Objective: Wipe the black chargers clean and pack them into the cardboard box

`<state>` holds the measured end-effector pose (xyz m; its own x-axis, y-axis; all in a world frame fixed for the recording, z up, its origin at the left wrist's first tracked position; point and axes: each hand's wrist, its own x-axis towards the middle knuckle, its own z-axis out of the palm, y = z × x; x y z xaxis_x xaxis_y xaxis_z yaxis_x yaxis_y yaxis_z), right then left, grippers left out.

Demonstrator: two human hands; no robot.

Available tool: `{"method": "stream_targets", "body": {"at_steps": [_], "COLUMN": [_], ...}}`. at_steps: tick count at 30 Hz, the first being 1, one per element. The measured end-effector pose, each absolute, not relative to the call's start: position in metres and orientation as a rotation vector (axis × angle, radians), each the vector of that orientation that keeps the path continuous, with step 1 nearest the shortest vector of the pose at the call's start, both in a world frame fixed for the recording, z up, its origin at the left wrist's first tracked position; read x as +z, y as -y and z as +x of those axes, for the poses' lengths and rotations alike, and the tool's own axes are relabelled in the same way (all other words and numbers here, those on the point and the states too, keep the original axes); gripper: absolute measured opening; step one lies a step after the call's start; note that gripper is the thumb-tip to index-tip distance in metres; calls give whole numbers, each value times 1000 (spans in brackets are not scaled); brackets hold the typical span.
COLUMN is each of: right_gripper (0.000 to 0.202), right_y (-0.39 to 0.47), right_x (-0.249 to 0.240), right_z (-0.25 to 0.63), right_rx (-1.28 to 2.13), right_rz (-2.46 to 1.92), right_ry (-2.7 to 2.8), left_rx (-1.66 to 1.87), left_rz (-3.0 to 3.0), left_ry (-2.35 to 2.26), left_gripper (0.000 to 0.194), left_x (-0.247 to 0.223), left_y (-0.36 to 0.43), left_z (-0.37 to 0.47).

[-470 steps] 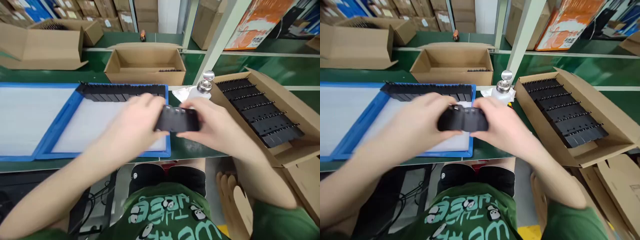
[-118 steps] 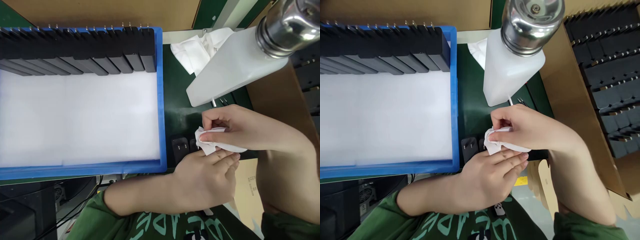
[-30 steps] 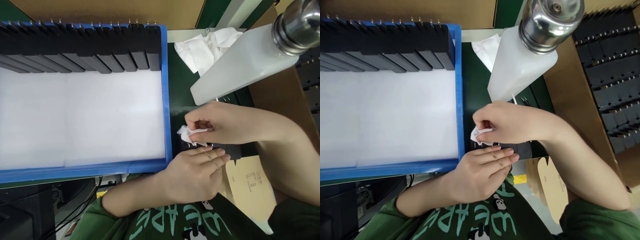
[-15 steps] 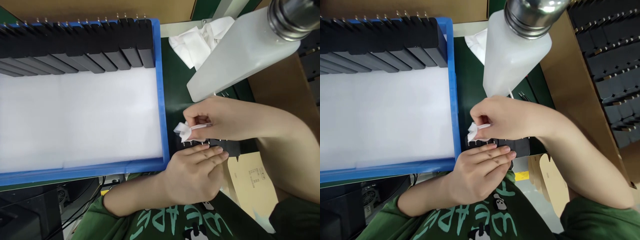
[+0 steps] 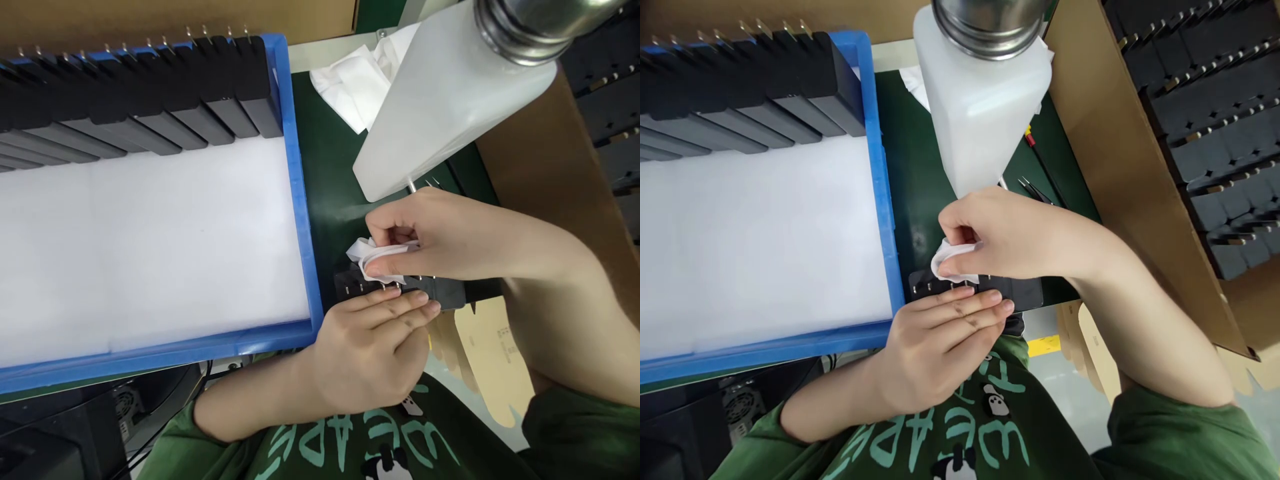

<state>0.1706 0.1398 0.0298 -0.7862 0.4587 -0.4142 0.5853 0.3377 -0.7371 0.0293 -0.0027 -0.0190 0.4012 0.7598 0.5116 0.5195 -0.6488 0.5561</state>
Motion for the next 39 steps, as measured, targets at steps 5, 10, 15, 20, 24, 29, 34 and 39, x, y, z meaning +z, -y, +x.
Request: {"method": "stream_targets", "body": {"at_steps": [5, 10, 15, 20, 24, 29, 34, 39], "right_gripper": [28, 37, 41, 43, 43, 23, 13, 17], "right_y": [-143, -140, -139, -140, -140, -143, -145, -148], "right_x": [34, 27, 20, 22, 23, 25, 23, 34], "right_z": [183, 166, 153, 154, 147, 139, 132, 136], "right_rx": [-1374, -1375, -1417, -1515, -1472, -1577, -1651, -1538], "right_rz": [915, 945, 933, 894, 888, 863, 828, 811], "right_ry": [-2480, -2552, -2542, -2406, -2398, -2287, -2292, -2137], "left_rx": [1108, 1120, 1126, 1094, 1062, 1021, 981, 1034], "left_rz": [2350, 2358, 2366, 2385, 2382, 2452, 2454, 2437], "left_ry": [-1102, -1100, -1138, -1141, -1144, -1141, -1161, -1177], "left_gripper": [16, 15, 16, 19, 25, 32, 36, 31], "left_x": [-20, -22, -23, -20, -18, -17, -16, -16], "left_y": [4, 3, 3, 2, 3, 3, 2, 2], "left_z": [28, 29, 32, 31, 29, 29, 28, 29]}}
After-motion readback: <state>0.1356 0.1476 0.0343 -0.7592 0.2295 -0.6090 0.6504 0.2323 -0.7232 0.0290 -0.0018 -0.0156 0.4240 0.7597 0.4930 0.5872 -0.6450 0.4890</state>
